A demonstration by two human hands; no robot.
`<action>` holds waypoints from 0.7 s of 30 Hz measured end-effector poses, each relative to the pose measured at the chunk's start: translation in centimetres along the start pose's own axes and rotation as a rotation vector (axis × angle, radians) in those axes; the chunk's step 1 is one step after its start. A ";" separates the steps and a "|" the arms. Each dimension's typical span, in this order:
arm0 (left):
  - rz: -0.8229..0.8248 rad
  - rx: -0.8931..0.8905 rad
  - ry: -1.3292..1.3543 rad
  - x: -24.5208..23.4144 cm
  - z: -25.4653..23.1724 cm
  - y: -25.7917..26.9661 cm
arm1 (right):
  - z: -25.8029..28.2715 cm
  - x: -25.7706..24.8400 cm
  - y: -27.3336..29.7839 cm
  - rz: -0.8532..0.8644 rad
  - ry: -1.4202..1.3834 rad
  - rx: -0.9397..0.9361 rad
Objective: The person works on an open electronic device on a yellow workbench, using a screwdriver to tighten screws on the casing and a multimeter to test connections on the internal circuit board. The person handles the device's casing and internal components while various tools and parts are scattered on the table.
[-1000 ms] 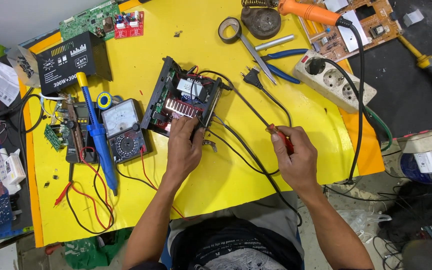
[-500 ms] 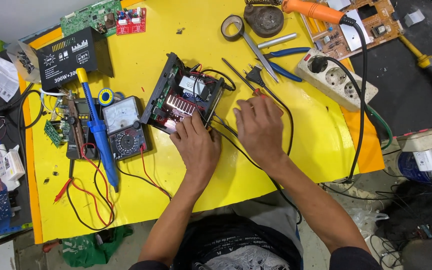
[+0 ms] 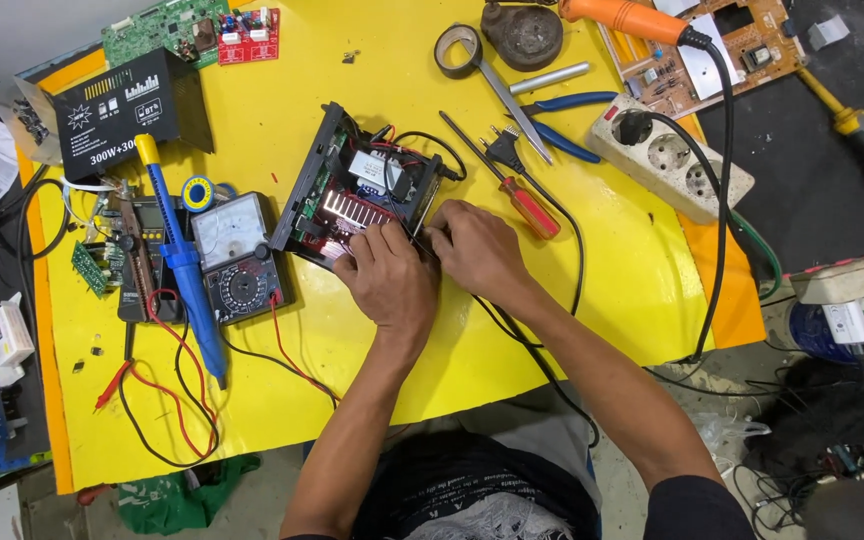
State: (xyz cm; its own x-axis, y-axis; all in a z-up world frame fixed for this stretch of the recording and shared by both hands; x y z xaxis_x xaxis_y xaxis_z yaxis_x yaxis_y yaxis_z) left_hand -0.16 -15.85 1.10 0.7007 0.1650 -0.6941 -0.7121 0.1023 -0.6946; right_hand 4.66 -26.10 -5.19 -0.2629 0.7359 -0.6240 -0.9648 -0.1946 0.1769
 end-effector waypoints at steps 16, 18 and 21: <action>0.025 0.028 0.189 0.5 0.6 1.0 | 1.4 -0.9 1.4 0.062 -0.044 -0.087; 0.011 0.024 0.145 0.8 0.5 1.1 | 1.3 -0.8 1.4 0.048 -0.014 -0.102; 0.008 -0.007 0.118 2.0 0.6 1.9 | 1.5 -1.8 2.7 0.046 -0.096 -0.132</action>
State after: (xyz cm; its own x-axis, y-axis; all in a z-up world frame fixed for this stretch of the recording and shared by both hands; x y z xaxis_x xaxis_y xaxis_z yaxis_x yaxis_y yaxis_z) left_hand -0.12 -14.73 -1.47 0.6956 0.0487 -0.7168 -0.7177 0.0946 -0.6899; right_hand 2.53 -26.99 -2.46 -0.3109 0.7817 -0.5406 -0.9462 -0.3082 0.0986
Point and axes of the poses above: each hand's wrist, its own y-axis away from the middle knuckle, its own x-axis out of the palm, z = x × y, the point moved 9 cm from there along -y, towards the middle knuckle, and after that the axes turned 2 degrees about -x, right-handed, at the moved point
